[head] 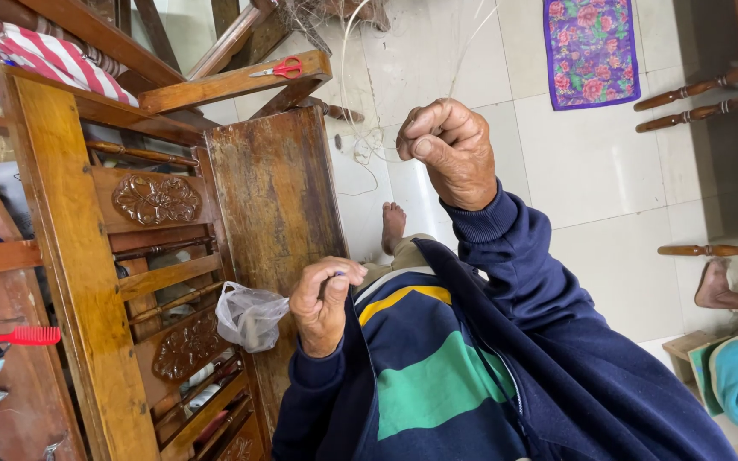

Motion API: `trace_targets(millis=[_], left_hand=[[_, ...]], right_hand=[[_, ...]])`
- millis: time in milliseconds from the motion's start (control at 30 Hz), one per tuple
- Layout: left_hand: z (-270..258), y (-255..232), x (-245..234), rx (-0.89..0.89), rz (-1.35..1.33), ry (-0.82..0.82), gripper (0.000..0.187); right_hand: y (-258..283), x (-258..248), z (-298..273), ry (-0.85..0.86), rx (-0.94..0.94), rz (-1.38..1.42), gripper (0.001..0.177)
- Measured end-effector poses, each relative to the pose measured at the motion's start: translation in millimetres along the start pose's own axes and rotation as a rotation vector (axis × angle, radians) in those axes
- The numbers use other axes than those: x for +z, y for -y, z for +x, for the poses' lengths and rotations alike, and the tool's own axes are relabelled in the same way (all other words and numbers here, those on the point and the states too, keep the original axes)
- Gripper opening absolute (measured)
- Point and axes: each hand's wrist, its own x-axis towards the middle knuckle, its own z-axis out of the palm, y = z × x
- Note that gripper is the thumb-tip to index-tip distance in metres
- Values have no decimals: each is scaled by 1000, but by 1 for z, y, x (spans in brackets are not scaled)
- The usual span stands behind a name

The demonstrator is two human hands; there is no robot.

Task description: Repairing a fishing net by threading lines and tying knots with a net needle and occasionally using scissors.

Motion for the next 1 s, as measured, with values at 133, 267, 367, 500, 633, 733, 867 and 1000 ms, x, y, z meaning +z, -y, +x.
trace_targets(millis=[133,267,367,500,633,733,867,1000], left_hand=[[-6,5,2,-50,-6,17,26],[-12,3,8,-89,-28,43,27],[-11,2,12,-90,-39,44,26],[-12,3,12,-99,-41,32,28],[-9,4,9,-84,6,17,28],[-9,4,10,-70,-15,17,28],[-9,-1,14,-96,-37,35,27],[-9,-4,18,-116,-48,38,28]], right_hand=[[-8,-4,-10,-50,32,-13,24],[-12,-8,-15,-72,74,-23,32],[-10,-9,-13,-54,80,-9,34],[-6,-8,-11,-28,41,11,30],[5,1,-11,-28,4,-41,26],[10,7,-12,-31,-8,-69,23],[12,12,-12,-36,-7,-72,21],[12,15,-11,-52,-28,-83,22]])
